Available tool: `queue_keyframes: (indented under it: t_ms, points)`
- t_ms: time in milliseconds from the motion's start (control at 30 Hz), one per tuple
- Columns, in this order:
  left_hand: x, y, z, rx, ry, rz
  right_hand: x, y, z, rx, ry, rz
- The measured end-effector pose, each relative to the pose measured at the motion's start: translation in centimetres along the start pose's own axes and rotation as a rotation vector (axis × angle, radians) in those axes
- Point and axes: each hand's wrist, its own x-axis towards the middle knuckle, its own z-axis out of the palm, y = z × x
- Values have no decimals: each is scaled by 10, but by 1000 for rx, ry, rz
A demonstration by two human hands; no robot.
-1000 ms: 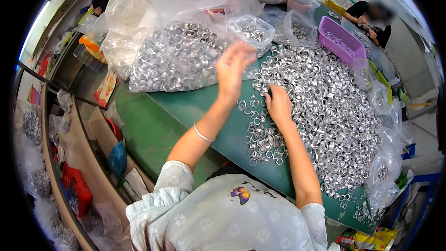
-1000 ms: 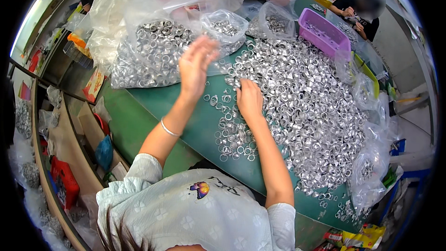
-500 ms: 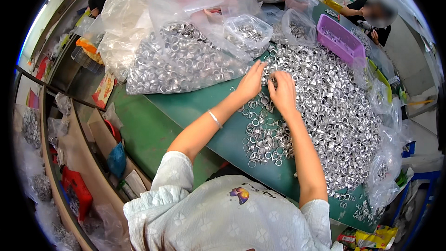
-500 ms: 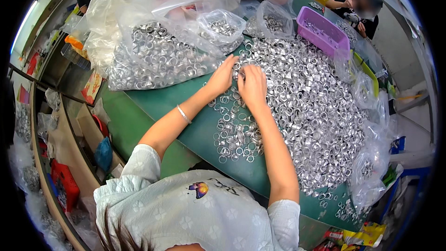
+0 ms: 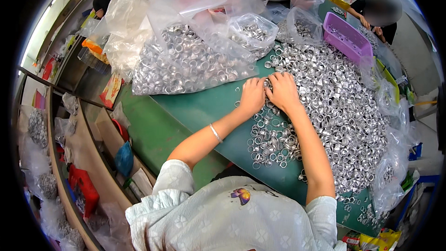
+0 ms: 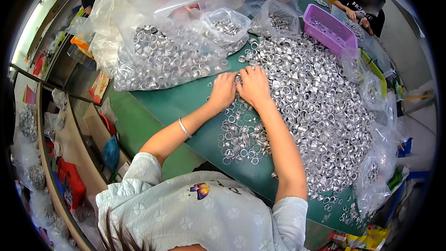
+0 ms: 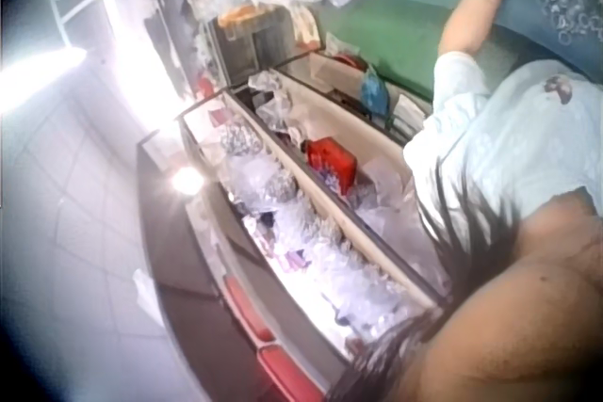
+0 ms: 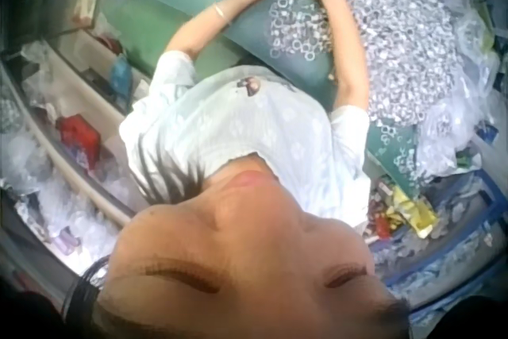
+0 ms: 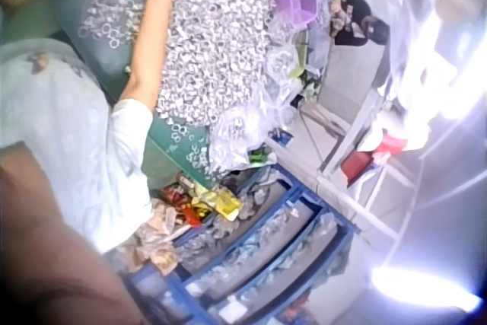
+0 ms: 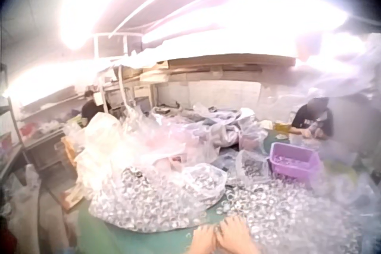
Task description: The person sorts and organizes small metal eyelets from a large pile on a workspace, picking them up by hand and grouping them into smaller clusters.
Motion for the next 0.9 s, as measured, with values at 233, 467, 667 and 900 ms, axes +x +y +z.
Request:
queue_keyframes:
  t_ms: [233,467,667,900]
  points:
    - [-42,31,-37,-281,-128,-27,-48,-25,-21,103,37,-104]
    - [-71,64,-50,-282,-158,49,-102,-29,-40,195,86,57]
    - [-83,59,-53,-87,-230,354,-142,-22,-54,199,128,107]
    - [-49,34,-51,-341,-65,158,-148,-20,-68,302,287,268]
